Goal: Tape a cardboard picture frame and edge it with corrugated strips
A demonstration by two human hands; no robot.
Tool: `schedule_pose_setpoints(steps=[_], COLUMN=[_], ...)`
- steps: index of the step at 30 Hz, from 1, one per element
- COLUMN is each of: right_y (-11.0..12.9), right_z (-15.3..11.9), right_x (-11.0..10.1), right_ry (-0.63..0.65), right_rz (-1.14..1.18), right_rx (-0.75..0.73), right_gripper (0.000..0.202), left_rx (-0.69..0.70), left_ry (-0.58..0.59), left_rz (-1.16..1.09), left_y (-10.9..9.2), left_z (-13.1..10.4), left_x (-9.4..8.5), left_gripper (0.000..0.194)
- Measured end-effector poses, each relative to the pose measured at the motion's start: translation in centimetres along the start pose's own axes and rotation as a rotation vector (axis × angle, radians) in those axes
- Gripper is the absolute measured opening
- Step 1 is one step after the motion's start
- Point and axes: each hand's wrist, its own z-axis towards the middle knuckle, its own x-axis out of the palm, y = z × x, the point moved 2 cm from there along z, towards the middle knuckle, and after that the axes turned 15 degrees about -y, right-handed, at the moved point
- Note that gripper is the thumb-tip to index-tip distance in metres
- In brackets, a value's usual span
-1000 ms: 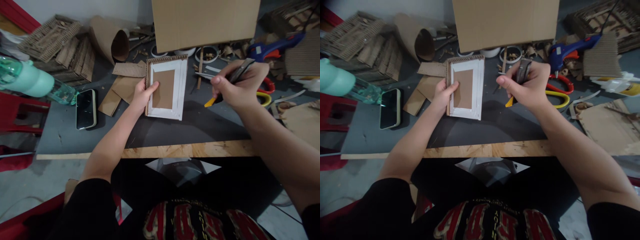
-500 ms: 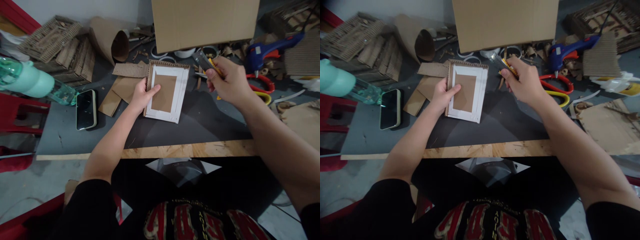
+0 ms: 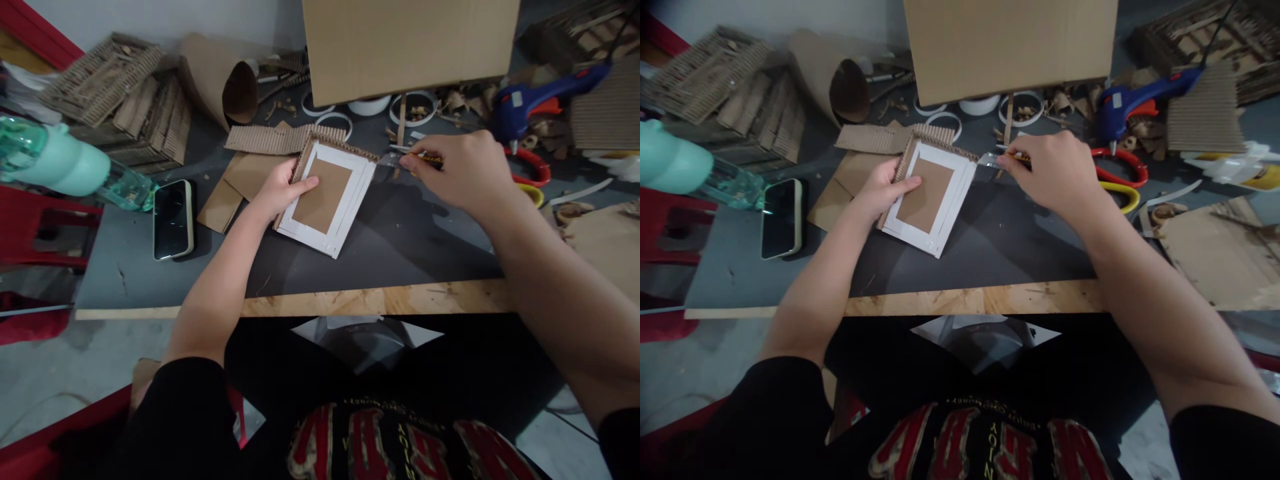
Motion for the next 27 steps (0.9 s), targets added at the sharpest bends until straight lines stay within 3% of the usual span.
schedule_pose_setpoints(steps=[10, 27], right_y=[-1.2, -1.2], right_z=[0.2, 0.5], right_x=[1.4, 1.3], right_ry=[-0.080, -0.054], right_rz=[0.101, 0.213], right_rx=[-0.078, -0.004], right_gripper=[0.046, 0.041], left_rx=[0.028, 0.028], left_ry=[-0.021, -0.029], left_rz=[-0.040, -0.045], left_y=[0.9, 0.8], left_z=[0.4, 0.4], left_x=[0.0, 0.2], left_gripper=[0.071, 0.088])
